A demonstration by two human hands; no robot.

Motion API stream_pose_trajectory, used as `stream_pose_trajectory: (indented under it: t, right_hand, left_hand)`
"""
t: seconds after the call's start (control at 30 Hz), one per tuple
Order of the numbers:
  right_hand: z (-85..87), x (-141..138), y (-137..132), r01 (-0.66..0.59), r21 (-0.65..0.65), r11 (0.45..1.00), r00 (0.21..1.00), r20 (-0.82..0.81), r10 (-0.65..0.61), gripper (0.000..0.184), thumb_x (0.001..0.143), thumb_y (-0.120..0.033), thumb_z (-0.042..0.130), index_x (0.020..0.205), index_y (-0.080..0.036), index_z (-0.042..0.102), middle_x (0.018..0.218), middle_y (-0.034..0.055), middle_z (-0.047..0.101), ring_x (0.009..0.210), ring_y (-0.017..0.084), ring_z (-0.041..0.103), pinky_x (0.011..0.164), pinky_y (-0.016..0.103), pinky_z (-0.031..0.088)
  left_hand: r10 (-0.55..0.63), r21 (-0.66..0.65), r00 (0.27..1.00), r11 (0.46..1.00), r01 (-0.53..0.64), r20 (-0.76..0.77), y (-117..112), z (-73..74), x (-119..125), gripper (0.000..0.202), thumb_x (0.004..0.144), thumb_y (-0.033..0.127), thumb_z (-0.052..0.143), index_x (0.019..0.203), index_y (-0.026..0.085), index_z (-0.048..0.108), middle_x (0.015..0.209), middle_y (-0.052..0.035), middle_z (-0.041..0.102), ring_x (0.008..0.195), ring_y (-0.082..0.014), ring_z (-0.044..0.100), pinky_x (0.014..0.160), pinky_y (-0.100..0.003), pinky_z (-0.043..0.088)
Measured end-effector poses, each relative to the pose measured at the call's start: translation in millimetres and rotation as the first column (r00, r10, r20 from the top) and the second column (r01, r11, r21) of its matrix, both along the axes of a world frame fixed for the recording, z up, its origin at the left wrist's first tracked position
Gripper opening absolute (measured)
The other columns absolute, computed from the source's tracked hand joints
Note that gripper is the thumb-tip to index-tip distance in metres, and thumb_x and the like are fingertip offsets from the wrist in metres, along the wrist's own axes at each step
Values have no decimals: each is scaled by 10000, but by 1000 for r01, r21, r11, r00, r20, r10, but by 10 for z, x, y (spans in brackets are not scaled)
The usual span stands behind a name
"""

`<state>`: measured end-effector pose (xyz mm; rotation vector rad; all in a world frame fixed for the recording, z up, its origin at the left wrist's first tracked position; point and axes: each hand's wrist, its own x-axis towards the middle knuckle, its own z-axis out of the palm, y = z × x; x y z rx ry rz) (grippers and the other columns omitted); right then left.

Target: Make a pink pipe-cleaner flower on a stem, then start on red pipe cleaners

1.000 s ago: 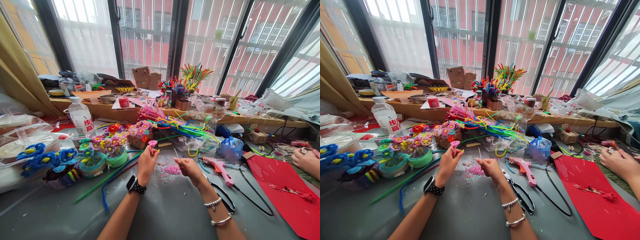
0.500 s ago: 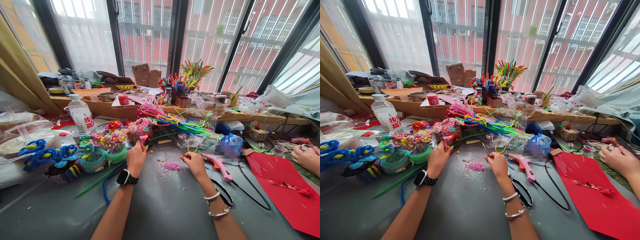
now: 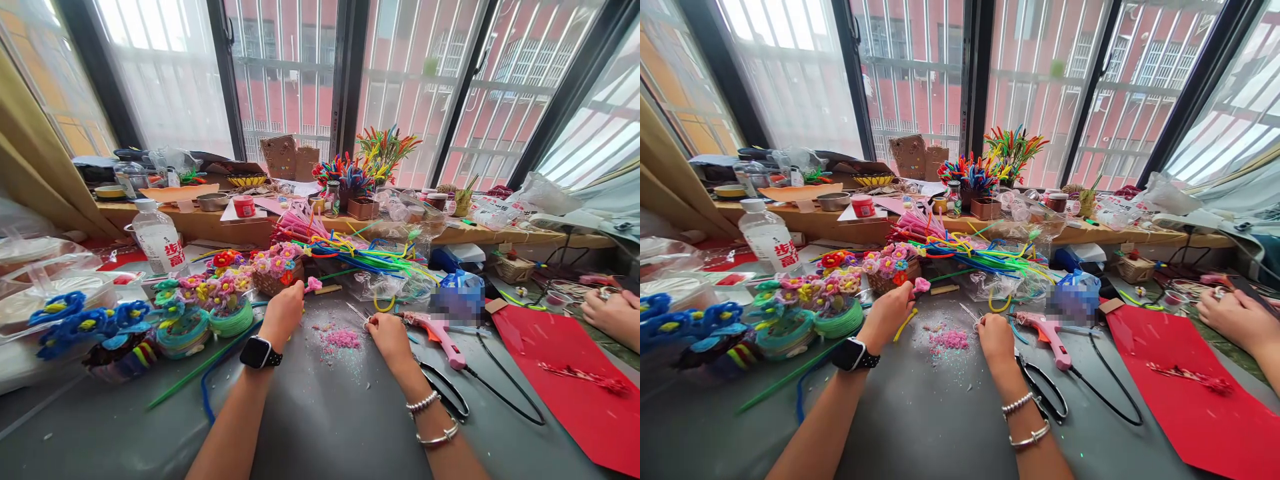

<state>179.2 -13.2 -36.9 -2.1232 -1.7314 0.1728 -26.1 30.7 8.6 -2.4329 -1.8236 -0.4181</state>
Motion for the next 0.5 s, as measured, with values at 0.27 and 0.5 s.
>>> stream_pose_trajectory:
  t: [0.27,0.5]
  right_hand:
    - [-40,-19,13,25,21,999,1000,7,-25,180,736,-156,475,715,-142,652,765,117,664,726,204,598,597,253,359]
    - [36,-90,-15,-36,200,979,973,-217,80,201,765,-216,437,814,-149,620,780,76,638,688,164,574,624,243,396]
  left_hand:
    - [18,-76,998,997,-14,56,91,-240,64,146,722,69,404,812,164,469,832,-114,623,829,-223,593,651,-283,408]
    - [12,-11,952,1000,-9,306,43,-200,98,30,750,156,402,753,175,425,825,-73,631,762,-167,602,667,-267,430]
